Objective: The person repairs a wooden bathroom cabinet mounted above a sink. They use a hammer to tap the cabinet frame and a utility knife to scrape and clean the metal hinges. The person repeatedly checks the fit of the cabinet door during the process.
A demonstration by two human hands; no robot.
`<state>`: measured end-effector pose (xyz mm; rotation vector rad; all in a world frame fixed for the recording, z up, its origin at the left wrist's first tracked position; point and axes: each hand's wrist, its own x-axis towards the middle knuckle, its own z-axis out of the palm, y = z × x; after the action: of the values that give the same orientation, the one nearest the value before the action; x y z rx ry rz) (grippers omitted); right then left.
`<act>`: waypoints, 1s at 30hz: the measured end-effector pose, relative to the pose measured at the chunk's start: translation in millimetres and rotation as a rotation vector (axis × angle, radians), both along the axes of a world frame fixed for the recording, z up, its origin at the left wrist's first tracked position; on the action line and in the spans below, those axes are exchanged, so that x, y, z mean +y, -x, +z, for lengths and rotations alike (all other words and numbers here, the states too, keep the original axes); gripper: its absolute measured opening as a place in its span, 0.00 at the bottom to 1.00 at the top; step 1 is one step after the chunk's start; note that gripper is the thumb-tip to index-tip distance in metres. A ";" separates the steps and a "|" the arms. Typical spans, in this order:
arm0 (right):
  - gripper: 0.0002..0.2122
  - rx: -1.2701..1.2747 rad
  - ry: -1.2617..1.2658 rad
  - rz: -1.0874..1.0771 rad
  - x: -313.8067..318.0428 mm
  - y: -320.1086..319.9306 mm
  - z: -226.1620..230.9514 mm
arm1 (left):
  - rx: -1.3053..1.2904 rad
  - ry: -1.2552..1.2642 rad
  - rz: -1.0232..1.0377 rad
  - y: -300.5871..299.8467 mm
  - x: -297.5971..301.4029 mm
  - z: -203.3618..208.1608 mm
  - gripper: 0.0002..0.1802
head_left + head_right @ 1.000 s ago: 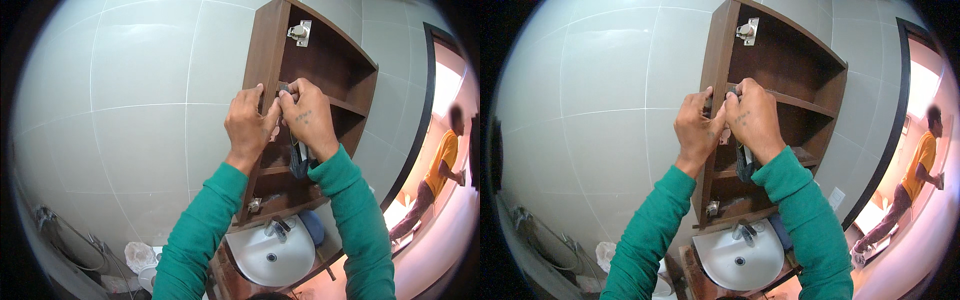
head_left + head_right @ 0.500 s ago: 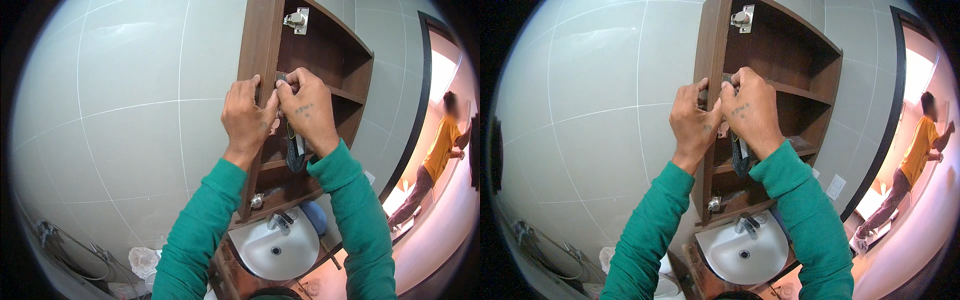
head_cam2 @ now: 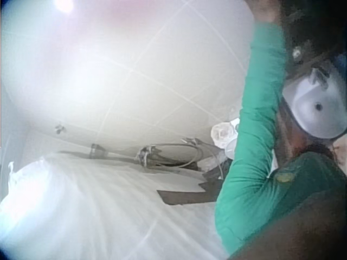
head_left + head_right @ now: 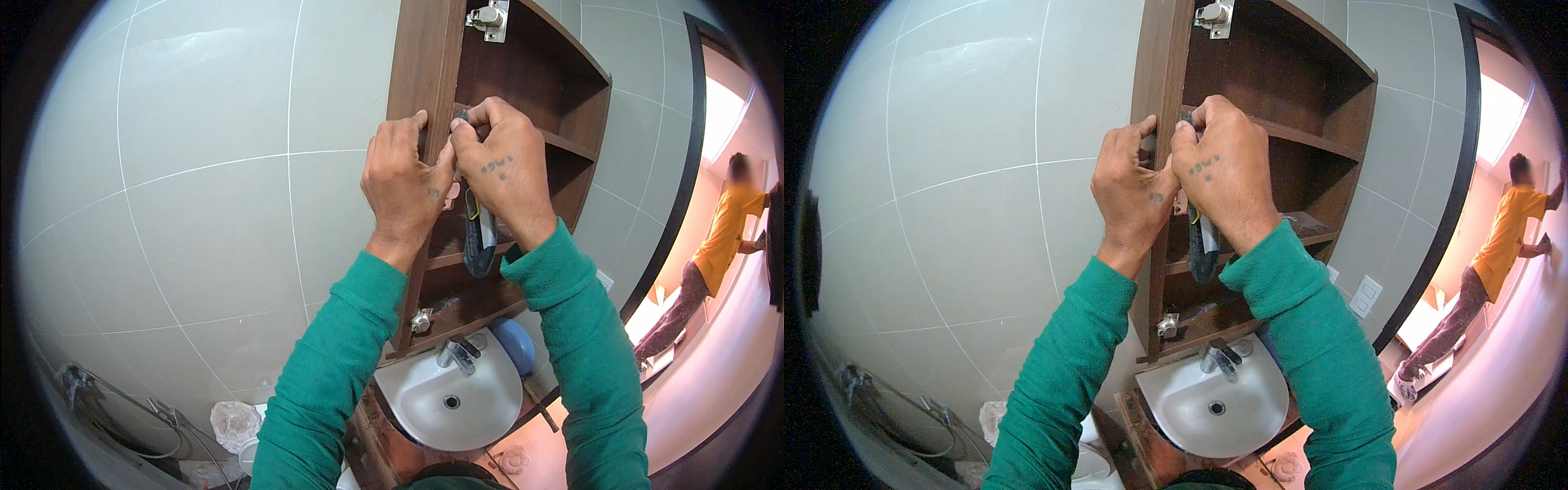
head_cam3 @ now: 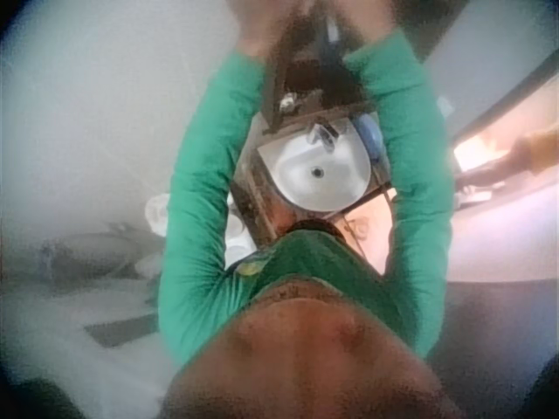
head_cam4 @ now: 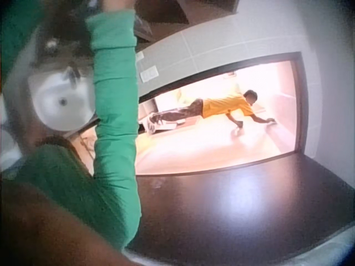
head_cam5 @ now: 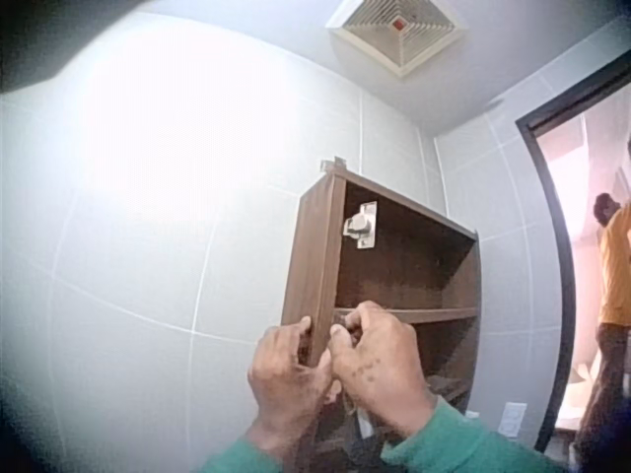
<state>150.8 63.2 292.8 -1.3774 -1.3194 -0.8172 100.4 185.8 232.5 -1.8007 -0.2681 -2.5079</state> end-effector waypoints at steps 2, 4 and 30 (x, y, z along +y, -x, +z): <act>0.10 -0.018 -0.006 -0.002 0.7 -1.8 -0.4 | 0.004 0.006 -0.008 0.0 -0.6 -0.2 0.24; 0.11 -0.031 -0.013 -0.010 2.6 -3.4 -1.1 | 0.002 0.002 -0.010 -0.4 0.1 -0.9 0.24; 0.10 -0.025 -0.125 -0.003 17.3 -7.8 -3.0 | -0.034 -0.054 -0.071 0.4 1.3 -1.7 0.21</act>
<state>158.6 80.5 289.8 -1.2750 -1.2635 -0.9067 100.0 187.1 230.8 -1.7797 -0.1394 -2.5687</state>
